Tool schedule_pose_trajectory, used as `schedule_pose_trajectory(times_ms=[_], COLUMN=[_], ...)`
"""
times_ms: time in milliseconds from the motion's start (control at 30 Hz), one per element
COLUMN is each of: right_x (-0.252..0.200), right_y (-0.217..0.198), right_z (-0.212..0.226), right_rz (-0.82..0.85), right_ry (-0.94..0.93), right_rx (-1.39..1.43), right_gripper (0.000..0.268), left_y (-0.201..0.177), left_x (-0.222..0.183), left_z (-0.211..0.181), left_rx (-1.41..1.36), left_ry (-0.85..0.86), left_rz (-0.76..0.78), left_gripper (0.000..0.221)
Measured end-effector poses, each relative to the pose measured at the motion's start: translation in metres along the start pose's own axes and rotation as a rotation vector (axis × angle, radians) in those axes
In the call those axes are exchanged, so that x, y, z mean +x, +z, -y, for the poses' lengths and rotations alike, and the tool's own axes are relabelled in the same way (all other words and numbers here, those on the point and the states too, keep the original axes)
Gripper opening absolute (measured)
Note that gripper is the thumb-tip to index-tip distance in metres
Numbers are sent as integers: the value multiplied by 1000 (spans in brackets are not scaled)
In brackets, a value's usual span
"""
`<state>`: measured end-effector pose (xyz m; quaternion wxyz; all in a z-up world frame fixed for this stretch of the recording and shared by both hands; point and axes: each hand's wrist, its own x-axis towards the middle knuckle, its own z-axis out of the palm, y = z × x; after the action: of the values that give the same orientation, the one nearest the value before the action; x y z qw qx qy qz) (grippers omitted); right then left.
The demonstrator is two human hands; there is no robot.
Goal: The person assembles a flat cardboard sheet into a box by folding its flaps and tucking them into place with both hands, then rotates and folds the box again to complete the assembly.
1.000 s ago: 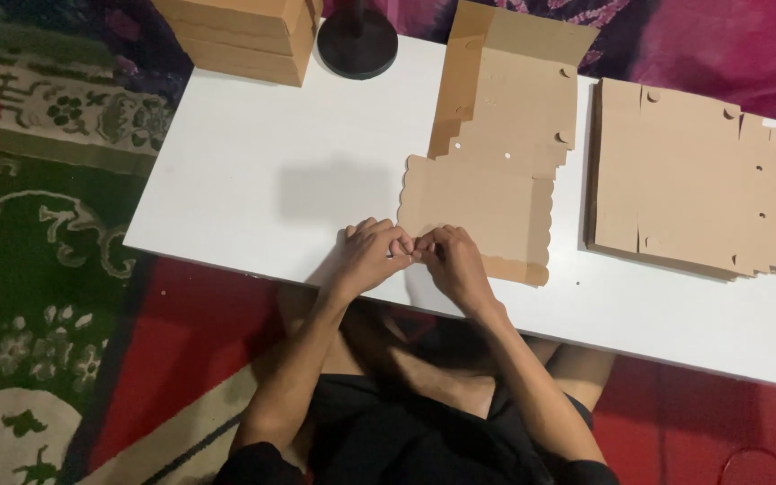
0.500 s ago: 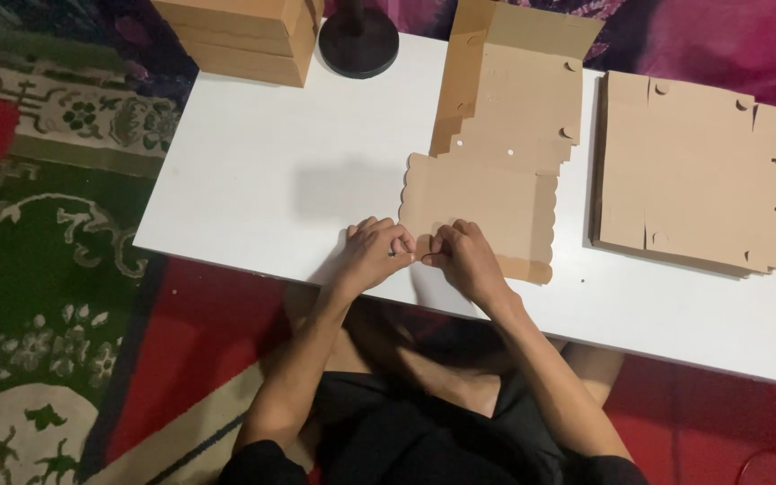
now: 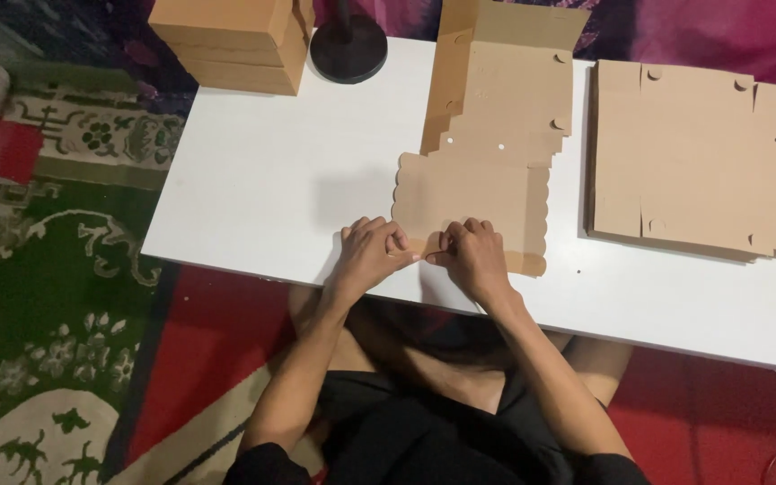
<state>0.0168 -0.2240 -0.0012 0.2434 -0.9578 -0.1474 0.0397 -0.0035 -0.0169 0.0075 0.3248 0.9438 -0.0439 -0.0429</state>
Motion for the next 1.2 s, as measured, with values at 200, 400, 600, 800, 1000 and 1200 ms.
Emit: schedule_pose_trajectory(times_ms=[200, 400, 600, 800, 1000, 1200], right_x=[-6, -23, -35, -43, -47, -55], right_y=[-6, -41, -53, -67, -56, -48], right_z=[-10, -13, -35, -46, -75, -95], right_rz=[17, 25, 25, 25, -28, -99], right_ry=[104, 256, 330, 414, 397, 344], right_rx=[-46, -120, -74, -63, -37, -51], right_gripper=[28, 27, 34, 34, 29, 35], left_y=[3, 5, 8, 5, 3, -5], left_x=[-3, -1, 0, -3, -5, -10], left_z=[-11, -8, -4, -7, -10, -18], left_rx=[-14, -25, -27, -34, -31, -10], left_ry=[-13, -4, -5, -14, -20, -8], left_rz=[-73, -69, -62, -56, -56, -33], left_gripper=[24, 25, 29, 26, 24, 21])
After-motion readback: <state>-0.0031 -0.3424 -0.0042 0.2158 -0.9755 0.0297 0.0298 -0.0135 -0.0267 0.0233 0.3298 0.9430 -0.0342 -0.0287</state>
